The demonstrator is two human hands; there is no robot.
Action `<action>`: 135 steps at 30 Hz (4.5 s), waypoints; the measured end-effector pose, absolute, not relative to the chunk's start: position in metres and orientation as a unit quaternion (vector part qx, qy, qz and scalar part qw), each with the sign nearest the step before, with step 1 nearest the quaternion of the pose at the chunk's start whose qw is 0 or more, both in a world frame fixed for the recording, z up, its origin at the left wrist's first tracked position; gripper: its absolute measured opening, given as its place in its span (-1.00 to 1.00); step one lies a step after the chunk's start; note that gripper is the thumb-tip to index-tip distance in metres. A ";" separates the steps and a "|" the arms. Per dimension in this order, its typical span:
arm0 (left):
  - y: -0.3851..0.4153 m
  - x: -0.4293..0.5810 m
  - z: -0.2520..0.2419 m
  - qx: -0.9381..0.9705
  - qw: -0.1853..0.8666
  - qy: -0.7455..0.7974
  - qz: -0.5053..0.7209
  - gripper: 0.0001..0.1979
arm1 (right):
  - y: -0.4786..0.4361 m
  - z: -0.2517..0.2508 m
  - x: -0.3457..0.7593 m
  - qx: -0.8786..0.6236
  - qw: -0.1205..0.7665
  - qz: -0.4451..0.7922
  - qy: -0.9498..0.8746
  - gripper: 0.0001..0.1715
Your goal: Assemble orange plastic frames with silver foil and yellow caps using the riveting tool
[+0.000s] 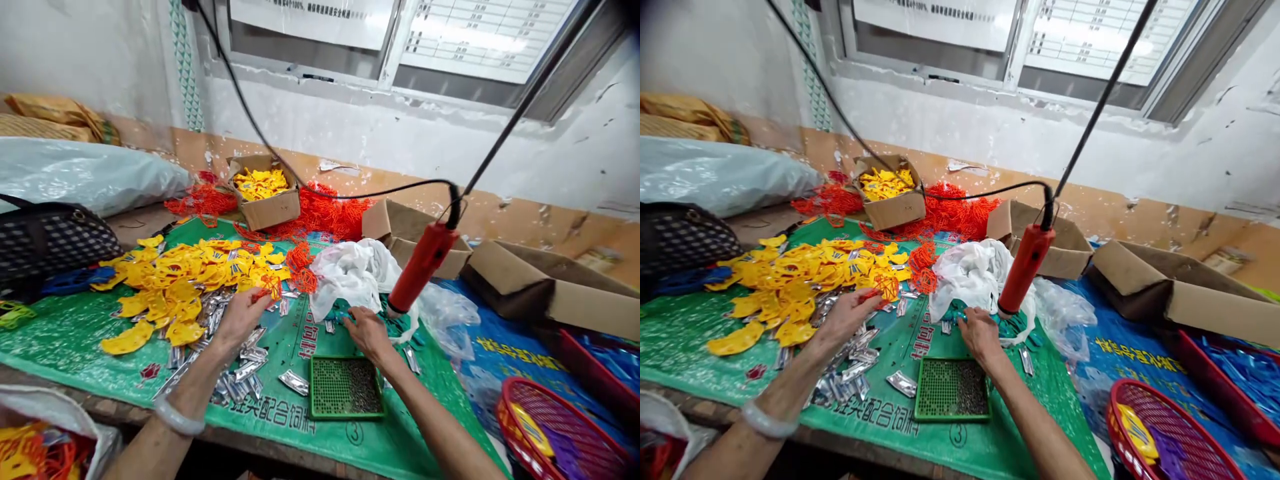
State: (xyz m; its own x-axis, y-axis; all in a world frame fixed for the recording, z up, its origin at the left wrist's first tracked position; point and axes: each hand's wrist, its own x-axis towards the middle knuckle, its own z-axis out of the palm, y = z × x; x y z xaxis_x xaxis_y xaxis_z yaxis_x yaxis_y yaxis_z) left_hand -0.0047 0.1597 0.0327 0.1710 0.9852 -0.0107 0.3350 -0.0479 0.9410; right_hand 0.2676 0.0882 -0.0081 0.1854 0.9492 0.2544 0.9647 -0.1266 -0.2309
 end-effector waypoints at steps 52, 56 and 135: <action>0.040 0.001 0.005 0.228 0.755 0.339 0.513 -0.60 | 0.036 0.012 0.133 -0.581 0.330 0.003 -0.744 -0.86; 0.038 0.004 0.006 0.216 0.728 0.359 0.542 -0.59 | 0.034 0.007 0.126 -0.584 0.337 0.011 -0.739 -0.85; 0.020 0.000 0.010 0.206 0.765 0.329 0.514 -0.66 | -0.010 0.005 0.126 -0.542 0.428 0.047 -0.722 -0.12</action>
